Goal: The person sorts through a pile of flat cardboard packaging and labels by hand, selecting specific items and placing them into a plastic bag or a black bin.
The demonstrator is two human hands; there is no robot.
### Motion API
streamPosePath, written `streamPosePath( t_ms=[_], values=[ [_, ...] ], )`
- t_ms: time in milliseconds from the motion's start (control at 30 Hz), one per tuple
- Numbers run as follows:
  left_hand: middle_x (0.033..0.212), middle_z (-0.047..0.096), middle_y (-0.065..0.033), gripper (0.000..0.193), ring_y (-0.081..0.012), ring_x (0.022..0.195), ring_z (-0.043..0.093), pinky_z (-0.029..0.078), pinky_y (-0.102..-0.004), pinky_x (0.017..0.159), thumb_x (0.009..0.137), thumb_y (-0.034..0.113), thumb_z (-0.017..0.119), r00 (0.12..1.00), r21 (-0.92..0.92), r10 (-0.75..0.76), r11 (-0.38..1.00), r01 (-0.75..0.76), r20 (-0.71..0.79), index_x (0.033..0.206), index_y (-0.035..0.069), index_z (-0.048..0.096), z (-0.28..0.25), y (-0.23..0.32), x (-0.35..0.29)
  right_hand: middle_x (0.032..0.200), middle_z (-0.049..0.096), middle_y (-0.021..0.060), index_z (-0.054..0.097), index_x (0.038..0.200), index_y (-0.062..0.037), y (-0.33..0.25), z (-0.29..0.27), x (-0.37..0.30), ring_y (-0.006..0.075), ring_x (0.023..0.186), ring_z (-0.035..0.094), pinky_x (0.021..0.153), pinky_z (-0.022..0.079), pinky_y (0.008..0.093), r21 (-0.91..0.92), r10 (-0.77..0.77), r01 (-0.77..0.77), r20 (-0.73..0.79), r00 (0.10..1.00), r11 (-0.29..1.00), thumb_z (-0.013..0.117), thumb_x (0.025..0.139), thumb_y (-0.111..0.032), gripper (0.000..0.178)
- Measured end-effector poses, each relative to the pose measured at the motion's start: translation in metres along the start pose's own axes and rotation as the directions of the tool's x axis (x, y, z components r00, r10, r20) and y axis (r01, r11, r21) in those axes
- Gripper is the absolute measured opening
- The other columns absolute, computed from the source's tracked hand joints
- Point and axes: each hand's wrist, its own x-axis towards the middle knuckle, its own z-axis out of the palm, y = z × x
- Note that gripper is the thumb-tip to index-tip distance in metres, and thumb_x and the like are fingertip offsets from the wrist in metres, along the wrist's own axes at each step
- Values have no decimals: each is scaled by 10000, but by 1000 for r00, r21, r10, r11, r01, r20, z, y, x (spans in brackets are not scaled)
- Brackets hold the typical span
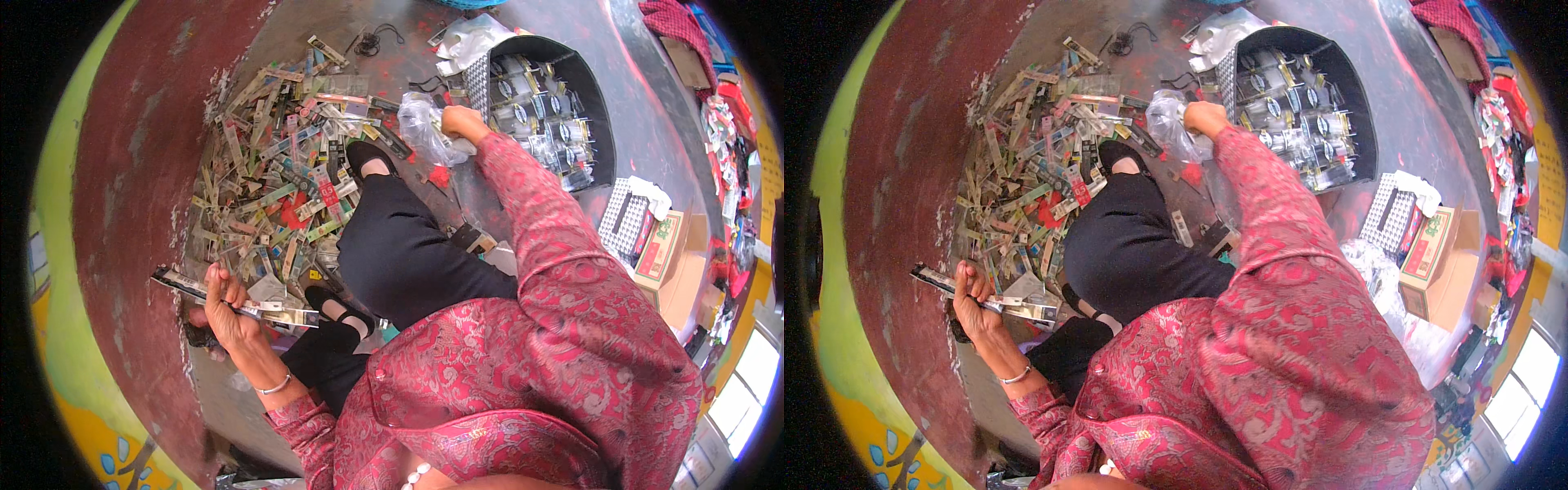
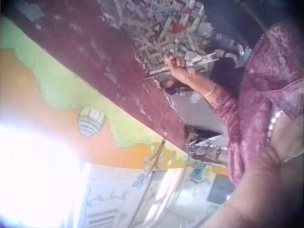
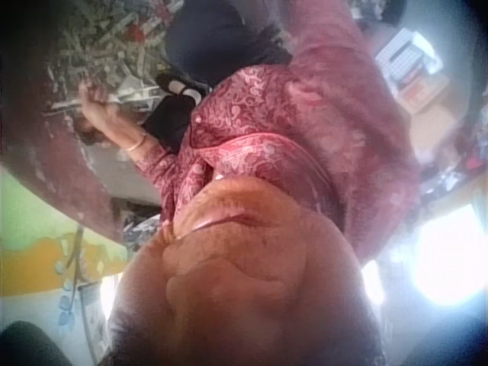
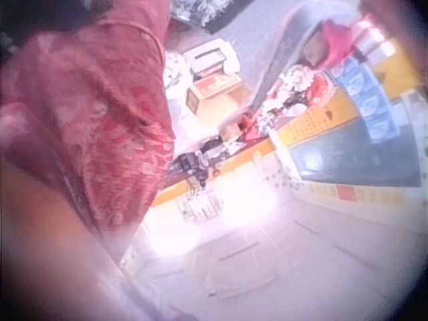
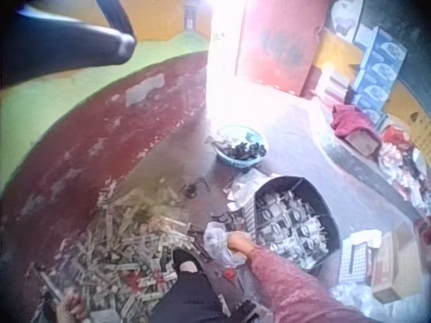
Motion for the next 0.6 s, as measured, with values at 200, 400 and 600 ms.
streamPosePath(
  t_ms=[200, 400, 600],
  values=[
    [720, 558, -20, 124, -32, 446, 315, 245, -158, 357, 838, 100, 567, 1000, 42, -1, 999, 1, -4, 914, 6, 539, 0, -1, 4, 985, 619, 171, 652, 926, -32, 34, -7, -108, 294, 925, 607, 753, 484, 398, 99, -49, 66, -162, 986, 993, 554, 697, -140, 271],
    [764, 570, -30, 141, -40, 464, 332, 255, -157, 365, 832, 84, 570, 999, 55, -17, 998, 15, 48, 950, 16, 532, -3, -1, 5, 812, 656, 133, 680, 790, -65, 28, 13, -102, 262, 758, 650, 639, 502, 378, -121, -215, 184, -332, 919, 975, 520, 732, -163, 197],
    [755, 562, -24, 135, -36, 461, 330, 255, -154, 355, 833, 81, 567, 996, 30, -32, 999, 29, 88, 942, 10, 530, 0, -2, 2, 727, 647, 112, 672, 725, -90, 6, 31, -52, 242, 682, 640, 530, 460, 383, -334, -386, 233, -525, 758, 913, 500, 721, -167, 189]
  ],
)
